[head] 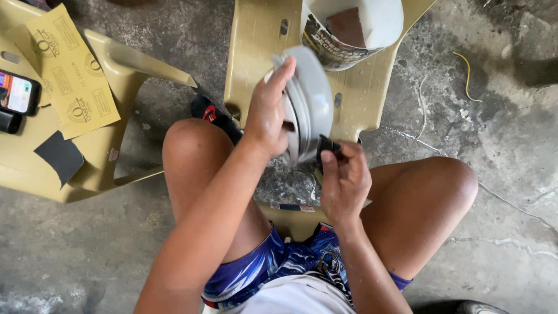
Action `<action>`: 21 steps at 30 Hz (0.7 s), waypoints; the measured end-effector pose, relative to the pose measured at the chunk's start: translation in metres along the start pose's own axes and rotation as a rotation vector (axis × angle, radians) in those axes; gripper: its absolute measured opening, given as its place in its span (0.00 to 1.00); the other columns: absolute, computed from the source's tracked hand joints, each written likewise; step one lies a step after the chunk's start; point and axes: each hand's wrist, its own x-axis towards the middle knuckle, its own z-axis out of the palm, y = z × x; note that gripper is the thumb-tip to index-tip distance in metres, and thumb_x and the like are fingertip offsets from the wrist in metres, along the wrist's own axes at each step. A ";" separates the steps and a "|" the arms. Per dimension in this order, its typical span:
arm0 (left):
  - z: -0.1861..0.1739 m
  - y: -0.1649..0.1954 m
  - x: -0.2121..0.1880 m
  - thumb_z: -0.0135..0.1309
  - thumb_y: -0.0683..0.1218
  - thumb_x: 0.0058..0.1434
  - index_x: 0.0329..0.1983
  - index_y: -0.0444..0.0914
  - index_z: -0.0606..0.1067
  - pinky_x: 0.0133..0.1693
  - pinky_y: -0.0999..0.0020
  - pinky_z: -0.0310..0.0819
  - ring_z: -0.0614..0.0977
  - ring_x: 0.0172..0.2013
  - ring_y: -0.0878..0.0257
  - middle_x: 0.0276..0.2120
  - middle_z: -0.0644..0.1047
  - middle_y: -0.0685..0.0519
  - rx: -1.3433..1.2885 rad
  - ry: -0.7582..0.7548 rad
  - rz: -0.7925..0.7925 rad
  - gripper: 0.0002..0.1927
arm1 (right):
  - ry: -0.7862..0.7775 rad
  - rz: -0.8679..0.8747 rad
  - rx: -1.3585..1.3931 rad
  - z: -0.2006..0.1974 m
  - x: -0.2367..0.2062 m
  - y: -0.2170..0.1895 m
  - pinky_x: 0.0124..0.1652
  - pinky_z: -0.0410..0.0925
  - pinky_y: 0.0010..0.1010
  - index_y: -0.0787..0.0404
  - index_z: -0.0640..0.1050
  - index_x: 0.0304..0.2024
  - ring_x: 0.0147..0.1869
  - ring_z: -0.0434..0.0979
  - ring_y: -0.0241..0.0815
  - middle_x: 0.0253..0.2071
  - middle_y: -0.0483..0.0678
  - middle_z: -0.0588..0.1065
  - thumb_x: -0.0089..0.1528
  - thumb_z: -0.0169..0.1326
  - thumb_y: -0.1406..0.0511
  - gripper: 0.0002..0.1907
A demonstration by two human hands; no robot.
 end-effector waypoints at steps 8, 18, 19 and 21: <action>0.008 0.017 0.056 0.56 0.64 0.65 0.50 0.35 0.75 0.45 0.62 0.82 0.84 0.40 0.63 0.40 0.81 0.50 0.267 -0.179 0.037 0.29 | -0.032 -0.110 0.119 0.001 0.068 -0.015 0.49 0.70 0.23 0.64 0.63 0.66 0.49 0.72 0.32 0.49 0.46 0.71 0.70 0.58 0.72 0.25; 0.002 0.006 0.098 0.54 0.70 0.65 0.47 0.35 0.79 0.37 0.65 0.81 0.83 0.34 0.65 0.34 0.80 0.52 0.555 -0.138 0.137 0.34 | -0.098 -0.123 0.009 0.003 0.097 -0.006 0.48 0.71 0.22 0.66 0.68 0.66 0.47 0.74 0.32 0.47 0.48 0.74 0.74 0.58 0.72 0.20; 0.001 0.004 0.099 0.52 0.71 0.65 0.48 0.35 0.79 0.35 0.65 0.81 0.84 0.32 0.65 0.33 0.79 0.52 0.658 -0.107 0.159 0.34 | -0.083 -0.163 -0.040 0.004 0.096 -0.004 0.49 0.72 0.23 0.67 0.68 0.65 0.48 0.75 0.32 0.49 0.49 0.74 0.74 0.59 0.72 0.20; -0.002 0.001 0.097 0.50 0.71 0.65 0.50 0.36 0.79 0.34 0.66 0.83 0.85 0.31 0.65 0.32 0.80 0.52 0.780 -0.076 0.229 0.35 | -0.060 -0.245 -0.135 0.008 0.094 0.000 0.51 0.74 0.24 0.67 0.69 0.63 0.51 0.76 0.33 0.52 0.50 0.74 0.73 0.60 0.72 0.19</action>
